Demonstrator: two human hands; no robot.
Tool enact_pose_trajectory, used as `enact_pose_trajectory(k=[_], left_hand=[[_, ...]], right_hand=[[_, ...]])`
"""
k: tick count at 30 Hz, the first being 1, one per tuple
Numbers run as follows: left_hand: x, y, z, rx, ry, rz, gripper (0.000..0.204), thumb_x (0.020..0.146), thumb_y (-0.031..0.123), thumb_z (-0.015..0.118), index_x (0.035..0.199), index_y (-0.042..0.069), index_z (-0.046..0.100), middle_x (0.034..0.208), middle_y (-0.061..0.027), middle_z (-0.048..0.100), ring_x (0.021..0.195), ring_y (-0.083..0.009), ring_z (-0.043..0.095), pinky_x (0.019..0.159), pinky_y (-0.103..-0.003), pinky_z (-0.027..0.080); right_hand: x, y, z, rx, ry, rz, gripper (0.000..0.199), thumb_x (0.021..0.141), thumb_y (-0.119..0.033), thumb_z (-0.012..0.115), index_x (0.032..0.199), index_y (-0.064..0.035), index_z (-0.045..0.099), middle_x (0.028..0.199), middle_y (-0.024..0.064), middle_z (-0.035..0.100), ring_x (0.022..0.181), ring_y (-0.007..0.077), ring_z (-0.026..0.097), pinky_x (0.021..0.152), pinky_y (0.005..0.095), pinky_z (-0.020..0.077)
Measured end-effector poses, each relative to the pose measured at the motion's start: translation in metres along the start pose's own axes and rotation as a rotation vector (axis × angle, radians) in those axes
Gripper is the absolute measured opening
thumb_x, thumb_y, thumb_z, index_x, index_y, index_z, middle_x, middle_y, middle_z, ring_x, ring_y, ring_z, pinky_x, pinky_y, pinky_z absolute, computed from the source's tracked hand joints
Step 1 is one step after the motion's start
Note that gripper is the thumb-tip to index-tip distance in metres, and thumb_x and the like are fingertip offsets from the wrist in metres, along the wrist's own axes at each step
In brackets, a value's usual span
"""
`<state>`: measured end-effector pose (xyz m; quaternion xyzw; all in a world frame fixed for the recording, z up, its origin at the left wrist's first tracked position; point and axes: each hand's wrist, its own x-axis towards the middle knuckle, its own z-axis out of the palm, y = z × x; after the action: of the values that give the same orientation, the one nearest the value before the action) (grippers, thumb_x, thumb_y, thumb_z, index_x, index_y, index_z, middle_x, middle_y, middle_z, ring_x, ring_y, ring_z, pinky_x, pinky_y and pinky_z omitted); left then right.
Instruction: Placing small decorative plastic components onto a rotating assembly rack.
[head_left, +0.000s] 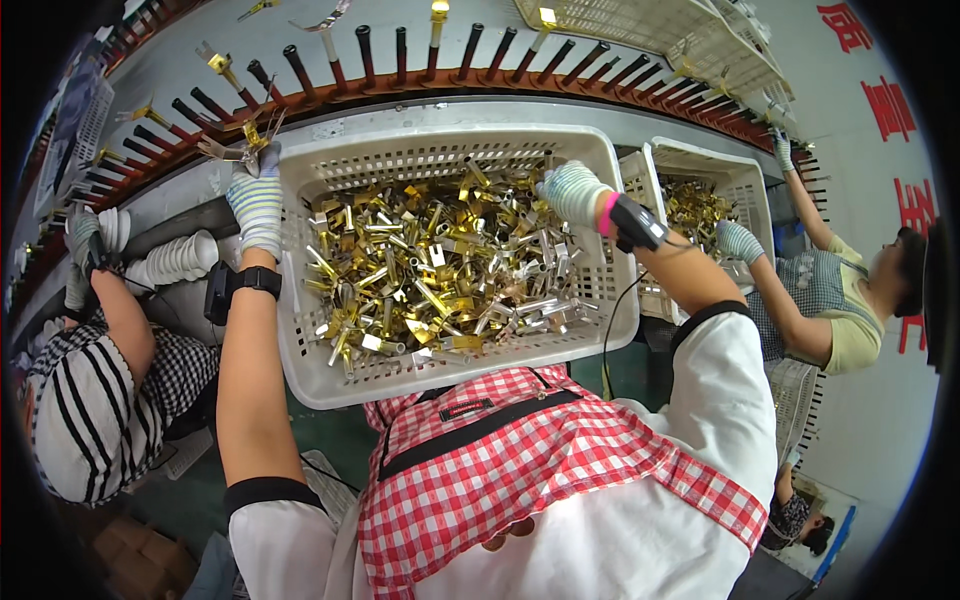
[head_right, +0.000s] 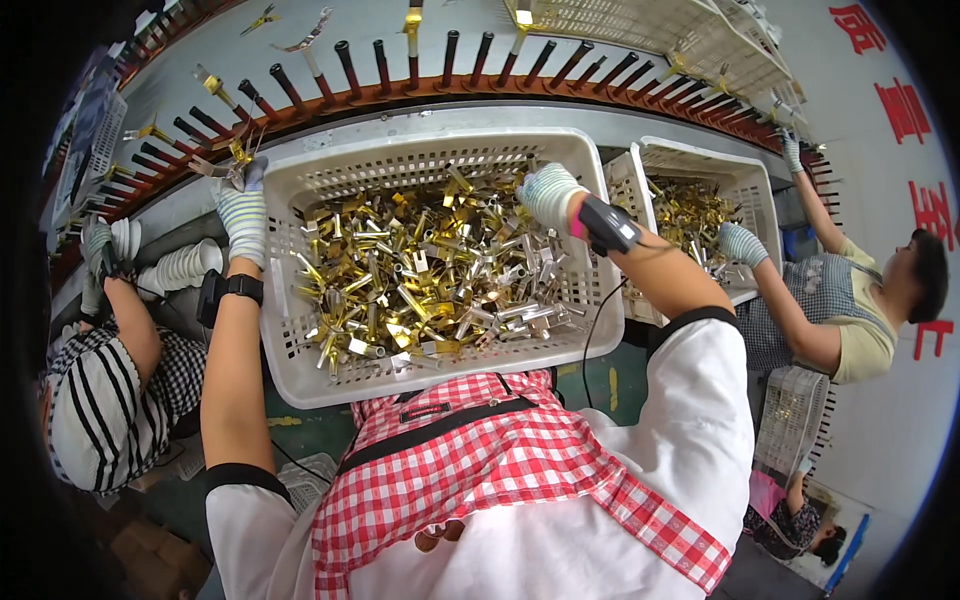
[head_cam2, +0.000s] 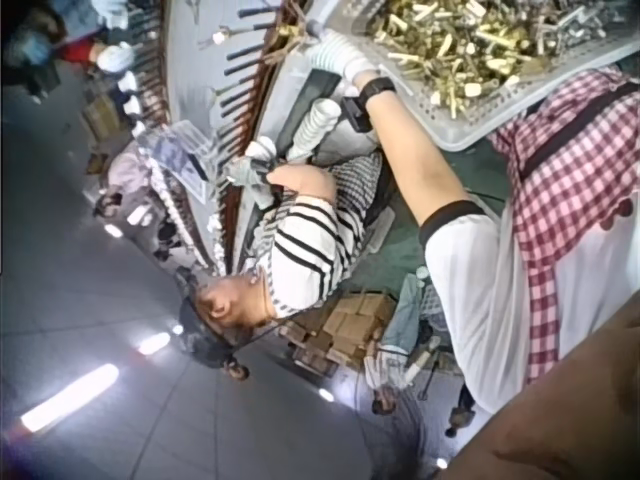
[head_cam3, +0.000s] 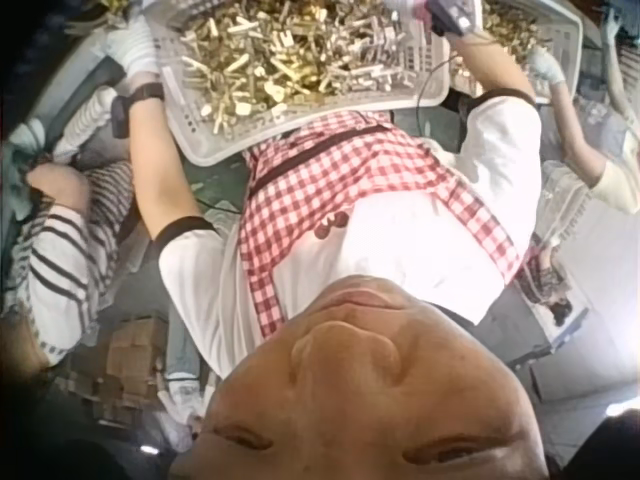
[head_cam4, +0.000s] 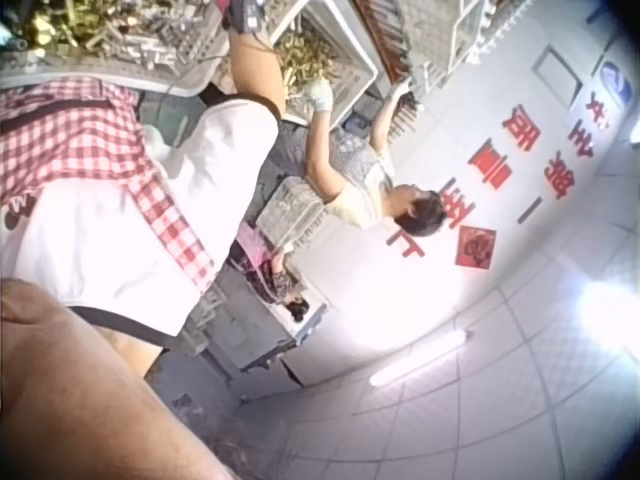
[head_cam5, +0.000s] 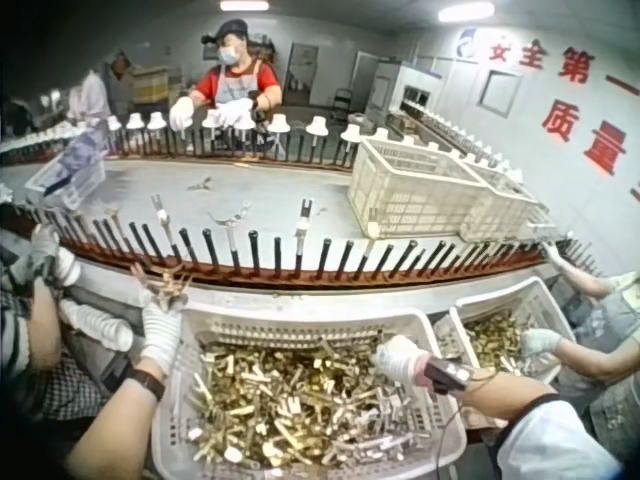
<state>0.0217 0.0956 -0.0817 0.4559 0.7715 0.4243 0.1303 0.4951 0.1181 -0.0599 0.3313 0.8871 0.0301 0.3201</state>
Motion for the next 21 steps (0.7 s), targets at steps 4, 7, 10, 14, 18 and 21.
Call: enact_pose_trajectory(k=[4, 7, 10, 14, 18, 21], left_hand=[[-0.005, -0.005, 0.001, 0.015, 0.045, 0.046, 0.064, 0.081, 0.055, 0.065, 0.105, -0.004, 0.065, 0.100, -0.0256, 0.066, 0.097, -0.0414, 0.062, 0.084, -0.044, 0.047], [-0.007, 0.006, -0.002, 0.009, -0.005, 0.011, 0.062, 0.081, 0.053, 0.066, 0.104, -0.004, 0.065, 0.100, -0.0241, 0.067, 0.095, -0.0401, 0.062, 0.084, -0.043, 0.047], [-0.009, -0.003, -0.009, -0.039, -0.007, 0.008, 0.061, 0.080, 0.053, 0.067, 0.103, -0.004, 0.066, 0.100, -0.0228, 0.067, 0.094, -0.0391, 0.063, 0.083, -0.042, 0.047], [-0.011, 0.015, -0.002, 0.018, 0.021, 0.059, 0.065, 0.080, 0.057, 0.066, 0.101, -0.004, 0.066, 0.097, -0.0247, 0.067, 0.094, -0.0414, 0.062, 0.082, -0.043, 0.048], [-0.008, 0.004, -0.009, 0.059, 0.031, -0.011, 0.065, 0.079, 0.057, 0.065, 0.100, -0.005, 0.066, 0.095, -0.0273, 0.066, 0.094, -0.0435, 0.061, 0.081, -0.044, 0.048], [-0.004, 0.000, -0.006, 0.086, 0.025, 0.022, 0.064, 0.080, 0.056, 0.066, 0.101, -0.005, 0.066, 0.095, -0.0267, 0.066, 0.094, -0.0438, 0.061, 0.081, -0.044, 0.048]], right_hand=[[0.004, 0.001, -0.002, 0.040, -0.126, -0.070, 0.018, 0.078, -0.013, 0.062, 0.094, -0.0050, 0.069, 0.090, 0.0156, 0.070, 0.082, 0.0299, 0.069, 0.068, 0.0388, 0.0542], [-0.014, 0.019, -0.049, 0.135, 0.045, 0.019, 0.020, 0.079, -0.010, 0.060, 0.097, -0.0055, 0.068, 0.085, 0.0145, 0.070, 0.077, 0.0338, 0.068, 0.069, 0.0387, 0.0544], [-0.018, 0.055, -0.098, 0.719, 0.621, -0.109, 0.030, 0.083, -0.016, 0.066, 0.110, -0.0042, 0.064, 0.089, 0.0126, 0.067, 0.080, 0.0287, 0.064, 0.073, 0.0369, 0.0533], [0.012, 0.142, -0.073, 0.874, 0.951, 0.391, 0.039, 0.082, -0.034, 0.072, 0.108, -0.0054, 0.068, 0.091, 0.0117, 0.066, 0.090, 0.0245, 0.063, 0.077, 0.0349, 0.0510], [0.057, 0.162, -0.050, 1.253, 1.073, 0.596, 0.038, 0.085, -0.030, 0.071, 0.105, 0.0009, 0.067, 0.086, 0.0062, 0.066, 0.082, 0.0170, 0.060, 0.075, 0.0300, 0.0484], [0.095, 0.181, -0.025, 1.862, 1.193, 0.363, 0.029, 0.087, -0.026, 0.069, 0.098, 0.0011, 0.066, 0.078, 0.0038, 0.064, 0.072, 0.0146, 0.055, 0.065, 0.0265, 0.0473]])
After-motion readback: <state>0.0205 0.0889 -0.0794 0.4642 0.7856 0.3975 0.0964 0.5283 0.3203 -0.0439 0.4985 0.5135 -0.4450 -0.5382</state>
